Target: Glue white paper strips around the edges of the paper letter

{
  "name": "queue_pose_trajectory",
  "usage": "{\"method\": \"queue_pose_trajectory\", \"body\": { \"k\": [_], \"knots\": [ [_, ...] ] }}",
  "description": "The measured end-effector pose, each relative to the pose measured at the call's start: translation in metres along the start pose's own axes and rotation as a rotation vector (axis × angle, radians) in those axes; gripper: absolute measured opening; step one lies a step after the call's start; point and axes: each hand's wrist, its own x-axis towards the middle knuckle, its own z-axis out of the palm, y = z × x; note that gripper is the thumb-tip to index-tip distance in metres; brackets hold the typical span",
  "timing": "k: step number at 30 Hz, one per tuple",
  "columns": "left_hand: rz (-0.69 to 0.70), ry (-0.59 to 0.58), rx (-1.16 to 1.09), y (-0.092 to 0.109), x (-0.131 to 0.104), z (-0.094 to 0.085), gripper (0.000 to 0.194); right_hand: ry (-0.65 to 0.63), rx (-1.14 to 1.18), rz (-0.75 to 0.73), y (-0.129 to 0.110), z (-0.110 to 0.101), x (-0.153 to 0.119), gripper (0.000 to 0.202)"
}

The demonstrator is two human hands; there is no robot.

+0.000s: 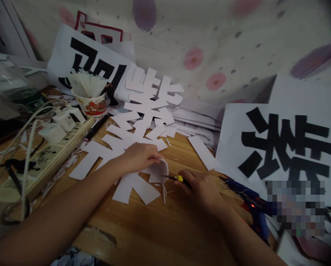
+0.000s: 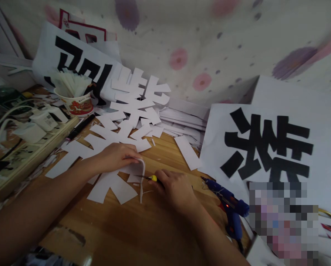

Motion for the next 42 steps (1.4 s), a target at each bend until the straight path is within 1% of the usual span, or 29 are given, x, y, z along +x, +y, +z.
{"method": "queue_pose_trajectory", "body": {
  "k": [7,14,18,23,25,26,29,31,34,42],
  "knots": [
    [0.008,-0.005,-0.001,0.0001,-0.0002,-0.0007,0.019,-0.047,-0.056,0.0,0.001,-0.0049,0.0013,0.03],
    [-0.001,-0.001,-0.008,0.0001,-0.0006,-0.0002,0.018,-0.06,-0.053,-0.024,0.0024,-0.0051,0.0017,0.03],
    [0.005,-0.003,-0.021,-0.0001,-0.0005,-0.0001,0.019,-0.08,-0.077,-0.031,0.0034,-0.002,0.0018,0.029],
    [0.002,-0.002,-0.037,-0.0017,-0.0001,0.0003,0.019,-0.154,-0.118,-0.073,0.0054,0.0043,-0.0022,0.025],
    [0.004,0.0,-0.031,-0.0021,0.0,0.0003,0.019,-0.142,-0.111,-0.064,0.0055,0.0044,-0.0046,0.028],
    [0.005,-0.001,-0.023,-0.002,0.0,0.0002,0.019,-0.117,-0.107,-0.059,0.0055,0.0039,-0.0056,0.03],
    [-0.002,-0.017,-0.008,-0.0004,0.0005,-0.0009,0.019,0.005,-0.104,-0.049,0.0054,0.0011,-0.0072,0.036],
    [-0.011,-0.027,-0.008,0.001,0.0007,-0.0016,0.019,0.055,-0.116,-0.056,0.0053,-0.0002,-0.0069,0.037],
    [-0.014,-0.029,-0.01,0.0018,0.0007,-0.002,0.019,0.053,-0.141,-0.055,0.0046,-0.0004,-0.0055,0.036],
    [0.005,-0.013,-0.012,0.001,0.0002,-0.0013,0.019,-0.038,-0.116,-0.014,0.0035,0.0012,-0.004,0.03]
  ]
}}
